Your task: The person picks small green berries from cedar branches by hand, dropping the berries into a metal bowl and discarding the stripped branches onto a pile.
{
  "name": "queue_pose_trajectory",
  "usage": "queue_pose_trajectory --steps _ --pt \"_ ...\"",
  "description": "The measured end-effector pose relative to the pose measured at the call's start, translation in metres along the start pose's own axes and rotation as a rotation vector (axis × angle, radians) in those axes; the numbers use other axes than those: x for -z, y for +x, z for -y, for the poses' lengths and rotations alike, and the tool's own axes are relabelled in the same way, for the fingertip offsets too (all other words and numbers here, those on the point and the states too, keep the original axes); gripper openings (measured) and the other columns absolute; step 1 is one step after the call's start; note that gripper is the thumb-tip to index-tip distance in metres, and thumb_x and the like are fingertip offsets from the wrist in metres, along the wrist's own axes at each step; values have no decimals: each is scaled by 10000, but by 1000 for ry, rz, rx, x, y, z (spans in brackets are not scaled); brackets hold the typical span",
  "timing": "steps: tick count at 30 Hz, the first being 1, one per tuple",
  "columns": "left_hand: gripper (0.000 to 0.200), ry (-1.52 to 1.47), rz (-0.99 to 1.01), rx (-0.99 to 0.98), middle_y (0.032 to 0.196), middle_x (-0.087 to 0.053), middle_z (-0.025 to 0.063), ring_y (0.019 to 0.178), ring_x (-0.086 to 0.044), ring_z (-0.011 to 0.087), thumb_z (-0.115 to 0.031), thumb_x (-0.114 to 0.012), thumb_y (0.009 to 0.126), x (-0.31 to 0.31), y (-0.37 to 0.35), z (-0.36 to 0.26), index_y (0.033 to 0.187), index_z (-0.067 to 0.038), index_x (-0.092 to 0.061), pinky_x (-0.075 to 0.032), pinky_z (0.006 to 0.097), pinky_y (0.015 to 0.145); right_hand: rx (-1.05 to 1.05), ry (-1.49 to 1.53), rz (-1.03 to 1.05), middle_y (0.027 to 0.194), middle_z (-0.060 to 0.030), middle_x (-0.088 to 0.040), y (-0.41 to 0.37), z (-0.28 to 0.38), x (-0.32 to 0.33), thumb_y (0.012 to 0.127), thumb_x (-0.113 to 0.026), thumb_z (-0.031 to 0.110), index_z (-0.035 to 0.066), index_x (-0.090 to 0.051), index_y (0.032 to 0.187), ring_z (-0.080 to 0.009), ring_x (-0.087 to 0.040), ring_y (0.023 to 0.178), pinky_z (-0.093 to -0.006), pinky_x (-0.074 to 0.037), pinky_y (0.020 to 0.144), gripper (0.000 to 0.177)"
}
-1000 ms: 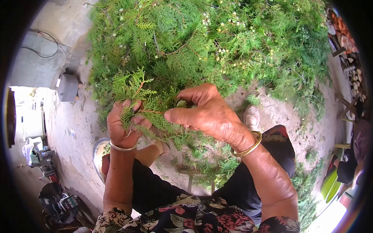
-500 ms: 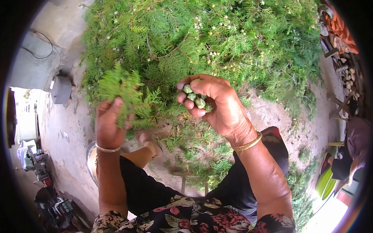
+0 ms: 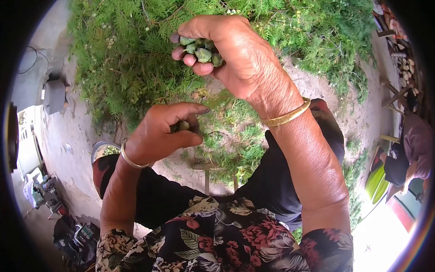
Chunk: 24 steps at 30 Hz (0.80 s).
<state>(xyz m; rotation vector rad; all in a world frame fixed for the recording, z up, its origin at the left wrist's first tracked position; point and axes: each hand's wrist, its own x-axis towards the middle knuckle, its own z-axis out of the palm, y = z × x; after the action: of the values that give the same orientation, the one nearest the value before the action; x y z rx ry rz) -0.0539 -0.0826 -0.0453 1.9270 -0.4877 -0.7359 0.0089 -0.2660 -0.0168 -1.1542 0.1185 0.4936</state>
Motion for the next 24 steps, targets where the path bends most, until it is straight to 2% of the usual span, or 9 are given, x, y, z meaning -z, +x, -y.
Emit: queue_pose_trajectory --steps 2,3,6,12,14,16,18,20,24 --pt "389 -637 -10 94 769 -611 100 611 -522 111 -266 -605 873 -2 2 3 1113 38 -571 -416 225 536 -5 44 -15 832 -147 -606 0 -1 -3 889 -476 168 -97 -552 994 -120 -510 618 -211 -372 482 295" --pt "490 -946 -97 185 865 -617 151 645 -548 163 -392 -428 952 -6 4 -4 1141 45 -546 -437 249 563 -16 53 -46 828 -145 -605 0 -1 -4 890 -471 169 -98 -552 993 -124 -510 616 -212 -369 483 297" --pt "558 -1408 -215 350 916 -620 174 665 -570 203 -461 -364 957 -7 16 9 1160 29 -538 -465 294 588 -25 72 -43 815 -141 -600 1 -3 -4 889 -458 185 -94 -552 977 -130 -515 623 -217 -364 484 307" --pt "438 -1615 67 96 1025 -603 160 896 -604 233 -426 -412 941 -6 18 33 1101 -41 -546 -522 358 732 299 -506 139 763 -59 -603 -10 -32 -23 836 -486 142 -22 -595 817 -134 -555 694 -277 -466 636 198" --pt "338 -1649 -350 211 1068 -586 104 954 -587 220 -320 -413 938 -14 20 16 1083 -49 -553 -522 379 773 345 -587 183 770 -63 -609 -12 -42 -27 818 -506 103 -31 -585 816 -133 -570 730 -291 -475 660 156" --pt "293 -1299 -410 74 1094 -565 57 1004 -568 206 -265 -415 918 -15 14 9 1084 -72 -560 -515 392 819 747 -796 210 812 -79 -627 -9 -47 -30 804 -503 76 -38 -583 817 -153 -585 753 -308 -483 679 140" --pt "284 -1517 -340 156 972 -591 57 863 -585 203 -297 -436 907 -15 20 13 1029 -76 -567 -504 363 660 691 -759 265 903 -104 -643 -14 -41 -30 858 -486 148 -29 -617 849 -196 -602 783 -321 -488 680 220" --pt "283 -1626 -314 185 911 -604 56 792 -593 202 -313 -447 901 -9 20 17 1002 -79 -571 -499 348 581 185 -396 232 1009 -160 -630 -21 -28 -33 913 -443 292 -55 -615 972 -259 -610 877 -366 -483 794 392" --pt "296 -1611 -255 227 793 -603 82 638 -573 215 -342 -481 890 -4 17 16 965 -71 -572 -448 320 508 223 14 174 1065 -207 -606 -7 -42 -34 931 -384 420 -105 -542 1102 -288 -590 988 -401 -434 920 574"
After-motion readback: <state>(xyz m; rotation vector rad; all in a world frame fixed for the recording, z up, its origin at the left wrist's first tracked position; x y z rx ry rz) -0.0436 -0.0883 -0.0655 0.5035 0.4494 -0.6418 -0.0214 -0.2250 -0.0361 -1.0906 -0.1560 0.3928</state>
